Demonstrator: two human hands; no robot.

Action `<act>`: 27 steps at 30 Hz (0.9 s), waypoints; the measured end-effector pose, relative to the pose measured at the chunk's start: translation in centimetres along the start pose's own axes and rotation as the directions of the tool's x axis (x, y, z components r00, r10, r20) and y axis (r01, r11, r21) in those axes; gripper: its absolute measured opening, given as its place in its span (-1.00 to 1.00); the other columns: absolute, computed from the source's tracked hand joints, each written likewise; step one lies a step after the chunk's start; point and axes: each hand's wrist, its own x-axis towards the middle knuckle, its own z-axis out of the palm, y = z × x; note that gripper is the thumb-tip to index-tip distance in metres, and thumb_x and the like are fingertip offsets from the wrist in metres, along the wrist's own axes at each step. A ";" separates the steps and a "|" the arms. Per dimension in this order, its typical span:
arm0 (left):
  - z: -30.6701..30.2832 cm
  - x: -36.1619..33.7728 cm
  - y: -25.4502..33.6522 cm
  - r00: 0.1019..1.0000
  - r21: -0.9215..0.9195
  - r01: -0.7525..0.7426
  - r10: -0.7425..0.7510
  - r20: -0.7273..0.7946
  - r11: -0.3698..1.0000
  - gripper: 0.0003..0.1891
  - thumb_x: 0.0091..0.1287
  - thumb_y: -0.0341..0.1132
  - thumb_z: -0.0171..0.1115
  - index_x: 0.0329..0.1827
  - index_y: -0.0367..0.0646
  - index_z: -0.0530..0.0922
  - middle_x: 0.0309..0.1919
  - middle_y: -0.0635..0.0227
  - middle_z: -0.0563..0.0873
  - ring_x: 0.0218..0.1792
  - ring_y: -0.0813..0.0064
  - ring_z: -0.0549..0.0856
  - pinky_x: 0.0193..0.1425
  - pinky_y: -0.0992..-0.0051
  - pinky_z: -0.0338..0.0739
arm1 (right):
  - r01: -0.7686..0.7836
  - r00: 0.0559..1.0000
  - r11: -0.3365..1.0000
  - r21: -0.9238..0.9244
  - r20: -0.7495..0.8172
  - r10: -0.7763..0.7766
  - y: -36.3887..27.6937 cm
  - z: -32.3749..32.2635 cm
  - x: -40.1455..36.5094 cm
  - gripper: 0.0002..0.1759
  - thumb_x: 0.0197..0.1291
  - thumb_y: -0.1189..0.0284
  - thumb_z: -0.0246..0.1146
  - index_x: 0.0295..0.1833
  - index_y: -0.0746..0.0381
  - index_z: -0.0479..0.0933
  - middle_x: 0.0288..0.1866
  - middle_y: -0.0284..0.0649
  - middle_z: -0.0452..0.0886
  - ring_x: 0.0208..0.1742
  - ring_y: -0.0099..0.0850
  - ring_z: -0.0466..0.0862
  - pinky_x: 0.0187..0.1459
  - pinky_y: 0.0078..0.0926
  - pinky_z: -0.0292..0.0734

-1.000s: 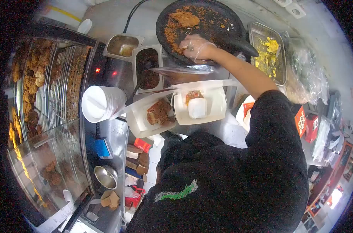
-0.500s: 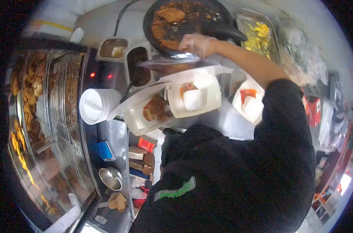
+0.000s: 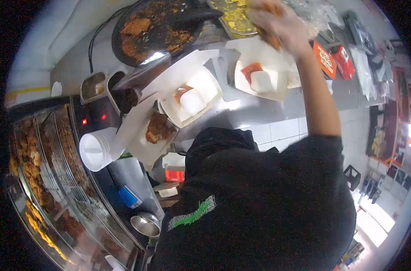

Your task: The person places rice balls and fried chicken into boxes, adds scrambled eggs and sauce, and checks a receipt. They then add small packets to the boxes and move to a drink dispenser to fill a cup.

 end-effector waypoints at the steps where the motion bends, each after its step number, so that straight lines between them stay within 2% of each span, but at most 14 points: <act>1: -0.6 0.6 -0.2 1.000 0.029 -0.025 0.025 0.004 0.999 -0.64 0.42 -0.12 -0.05 0.05 -0.18 0.55 -0.15 0.15 0.68 -0.20 0.25 0.67 -0.16 0.34 0.53 | -0.012 0.996 1.000 0.024 -0.092 0.014 1.6 -1.5 -2.8 -0.60 0.09 0.35 0.36 0.02 0.23 0.47 -0.18 -0.26 0.56 -0.29 -0.53 0.53 -0.33 -0.62 0.45; 3: -1.4 2.0 0.0 0.997 0.095 -0.080 0.080 0.007 0.992 -0.64 0.42 -0.13 -0.04 0.05 -0.19 0.55 -0.15 0.15 0.68 -0.21 0.25 0.68 -0.17 0.35 0.53 | -0.018 0.980 0.969 0.247 -0.188 0.066 6.7 -2.4 -7.3 -0.63 0.07 0.39 0.36 0.00 0.21 0.47 -0.22 -0.26 0.54 -0.34 -0.55 0.53 -0.44 -0.67 0.41; 4: -1.9 2.6 0.9 0.994 0.137 -0.112 0.113 0.004 0.984 -0.65 0.42 -0.14 -0.04 0.05 -0.19 0.55 -0.16 0.15 0.68 -0.21 0.26 0.68 -0.17 0.35 0.53 | -0.190 0.956 0.970 0.148 -0.196 0.217 8.7 -2.8 -8.8 -0.69 0.10 0.47 0.30 -0.01 0.16 0.49 -0.24 -0.28 0.52 -0.36 -0.57 0.52 -0.41 -0.66 0.45; 9: -4.2 4.8 6.7 0.974 0.311 -0.208 0.227 -0.026 0.927 -0.66 0.42 -0.16 -0.02 0.05 -0.19 0.55 -0.17 0.16 0.69 -0.23 0.28 0.68 -0.19 0.37 0.53 | -0.075 0.996 0.765 -0.640 -0.013 0.086 16.2 -1.7 -12.3 -0.42 -0.06 0.63 0.23 0.19 0.13 0.46 0.13 -0.16 0.52 0.01 -0.25 0.58 0.09 -0.41 0.50; 10: -4.4 5.0 7.7 0.979 0.215 -0.194 0.203 -0.022 0.957 -0.66 0.42 -0.16 -0.02 0.05 -0.19 0.55 -0.17 0.17 0.69 -0.24 0.28 0.68 -0.19 0.37 0.53 | 0.006 1.000 0.534 -0.846 0.013 0.010 15.1 -1.2 -12.4 -0.34 -0.09 0.66 0.18 0.26 0.13 0.42 0.22 -0.07 0.47 0.18 -0.06 0.49 0.23 -0.30 0.41; 11: -4.5 5.1 7.3 0.992 -0.177 -0.103 0.114 0.052 0.979 -0.69 0.40 -0.22 0.01 0.05 -0.21 0.55 -0.21 0.22 0.67 -0.29 0.37 0.65 -0.24 0.43 0.51 | -0.013 1.000 0.499 -0.867 -0.010 0.008 15.7 -0.5 -12.7 -0.34 -0.08 0.65 0.18 0.26 0.15 0.41 0.24 -0.06 0.45 0.20 -0.06 0.48 0.25 -0.28 0.39; 13: -4.5 5.3 6.4 0.973 -0.794 0.190 -0.001 0.232 0.578 -0.74 0.36 -0.35 0.08 0.05 -0.24 0.54 -0.30 0.34 0.65 -0.38 0.55 0.60 -0.34 0.55 0.47 | -0.052 0.998 0.419 -0.906 -0.057 -0.001 17.3 1.0 -13.4 -0.36 -0.05 0.63 0.17 0.27 0.18 0.41 0.27 -0.03 0.43 0.25 -0.04 0.44 0.28 -0.23 0.35; 14: -4.1 5.8 4.6 0.958 -0.798 0.270 -0.065 0.280 0.539 -0.73 0.35 -0.35 0.09 0.06 -0.25 0.53 -0.37 0.49 0.57 -0.44 0.70 0.50 -0.40 0.64 0.39 | -0.033 0.999 0.277 -0.960 -0.020 0.050 15.8 1.1 -12.9 -0.43 0.00 0.58 0.19 0.23 0.25 0.44 0.25 0.01 0.45 0.30 -0.04 0.41 0.30 -0.21 0.33; 15: -2.6 5.6 3.2 0.979 -0.877 0.198 -0.130 0.156 0.437 -0.73 0.37 -0.34 0.07 0.06 -0.25 0.52 -0.32 0.48 0.59 -0.39 0.65 0.55 -0.32 0.59 0.46 | -0.044 0.998 0.380 -0.924 -0.024 0.058 14.6 0.9 -11.5 -0.46 0.03 0.57 0.18 0.22 0.25 0.45 0.23 0.01 0.47 0.27 -0.04 0.43 0.28 -0.22 0.34; 17: -0.6 4.2 3.5 1.000 -0.633 0.001 -0.016 -0.018 0.774 -0.73 0.38 -0.31 0.06 0.05 -0.22 0.55 -0.23 0.38 0.64 -0.30 0.56 0.61 -0.21 0.56 0.51 | -0.061 0.995 0.579 -0.813 -0.001 0.103 12.8 0.8 -8.8 -0.52 0.09 0.55 0.18 0.20 0.25 0.46 0.19 -0.01 0.51 0.23 -0.04 0.47 0.23 -0.23 0.38; 18: 0.6 3.2 2.4 0.999 -0.519 -0.016 -0.004 -0.037 0.855 -0.73 0.39 -0.29 0.05 0.04 -0.21 0.56 -0.19 0.32 0.66 -0.25 0.51 0.64 -0.16 0.54 0.53 | 0.142 0.990 0.606 -0.783 0.124 -0.071 9.6 1.7 -6.8 -0.55 0.11 0.51 0.18 0.18 0.24 0.47 0.15 -0.02 0.53 0.20 -0.05 0.49 0.20 -0.23 0.40; 20: 2.3 2.1 2.5 0.994 -0.321 -0.041 0.006 -0.109 0.946 -0.71 0.40 -0.26 0.02 0.04 -0.21 0.57 -0.17 0.28 0.66 -0.21 0.46 0.64 -0.13 0.50 0.53 | 0.523 0.847 0.550 -0.651 0.322 -0.424 0.8 6.2 -1.6 -0.60 0.17 0.44 0.19 0.15 0.21 0.50 0.07 -0.05 0.58 0.13 -0.07 0.53 0.14 -0.23 0.43; 22: 4.3 0.9 1.9 0.985 -0.208 -0.040 0.003 -0.175 0.977 -0.69 0.41 -0.23 0.00 0.04 -0.21 0.57 -0.14 0.24 0.67 -0.17 0.41 0.64 -0.09 0.47 0.53 | 0.606 0.795 0.604 -0.518 0.385 -0.469 -0.9 12.5 5.2 -0.63 0.17 0.33 0.24 0.10 0.15 0.53 -0.04 -0.08 0.62 0.05 -0.06 0.57 0.07 -0.21 0.45; 27: 9.5 -2.2 3.3 0.927 -0.086 -0.046 0.011 -0.375 0.995 -0.63 0.43 -0.15 -0.06 0.03 -0.21 0.59 -0.08 0.13 0.68 -0.06 0.29 0.65 -0.01 0.38 0.53 | 0.676 0.678 0.196 -0.711 0.495 -0.543 5.9 28.9 21.3 -0.33 0.23 -0.03 0.14 0.40 -0.04 0.22 0.31 -0.07 0.36 0.19 0.03 0.48 0.21 -0.16 0.40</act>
